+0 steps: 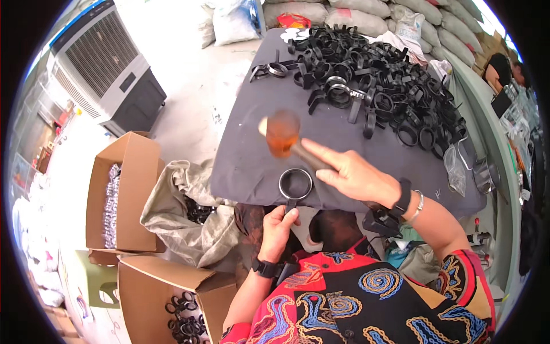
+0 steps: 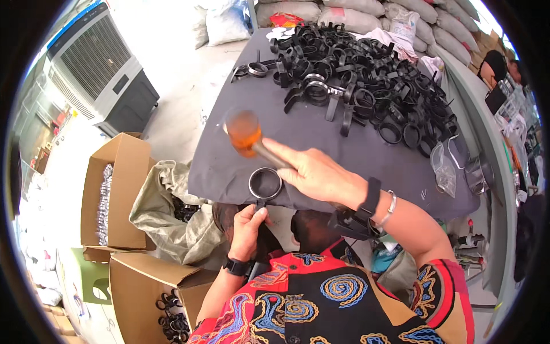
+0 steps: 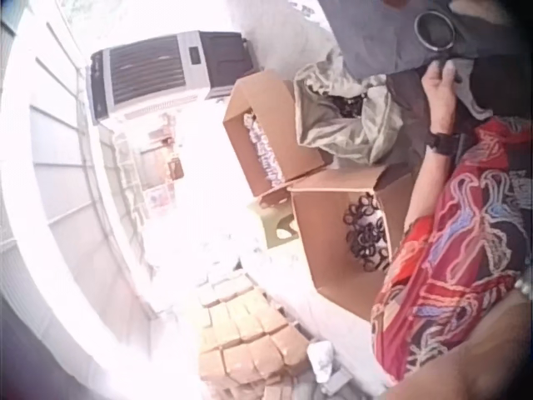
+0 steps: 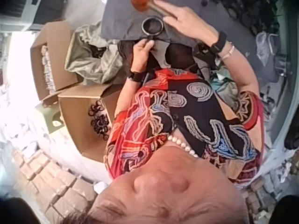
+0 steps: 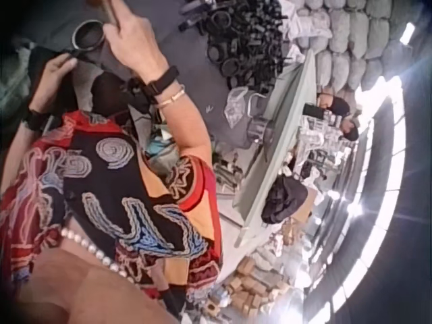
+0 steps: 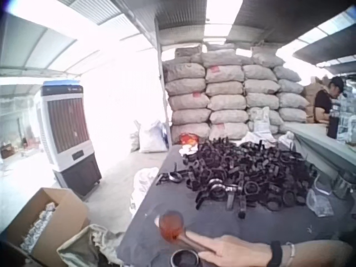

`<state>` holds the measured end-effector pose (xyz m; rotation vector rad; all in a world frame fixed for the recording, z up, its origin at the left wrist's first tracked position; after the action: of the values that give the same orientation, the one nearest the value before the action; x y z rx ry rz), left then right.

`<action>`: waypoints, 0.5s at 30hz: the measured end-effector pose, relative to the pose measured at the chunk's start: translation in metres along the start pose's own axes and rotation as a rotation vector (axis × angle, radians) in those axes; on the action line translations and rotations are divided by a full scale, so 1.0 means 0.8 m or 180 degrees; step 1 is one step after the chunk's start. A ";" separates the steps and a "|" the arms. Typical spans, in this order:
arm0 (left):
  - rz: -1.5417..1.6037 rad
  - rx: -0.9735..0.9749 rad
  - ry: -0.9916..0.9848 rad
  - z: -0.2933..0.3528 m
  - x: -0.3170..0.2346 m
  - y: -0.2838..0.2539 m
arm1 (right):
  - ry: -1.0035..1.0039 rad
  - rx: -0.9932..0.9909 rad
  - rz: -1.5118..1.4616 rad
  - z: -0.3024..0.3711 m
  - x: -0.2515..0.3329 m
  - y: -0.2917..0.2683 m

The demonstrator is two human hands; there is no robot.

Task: Using a mallet to assemble or secure circular plastic components on a workbench.

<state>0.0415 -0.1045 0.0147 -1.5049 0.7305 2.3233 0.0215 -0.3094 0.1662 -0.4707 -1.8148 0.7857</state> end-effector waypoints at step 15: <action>-0.0031 0.0123 0.0080 -0.002 -0.002 0.015 | -0.0411 -0.1137 0.0305 0.098 -0.021 0.010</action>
<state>0.0376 -0.1155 0.0190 -1.5203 0.7684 2.2740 -0.0452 -0.3379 0.1312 -0.7570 -2.0762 0.5655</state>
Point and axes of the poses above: each hand's wrist, its own z-axis away from the middle knuckle, its own y-axis out of the palm, x = y × z, the point moved 1 cm from there along -z, towards the middle knuckle, and after that the axes turned 14 degrees about -y, right-handed, at the moved point
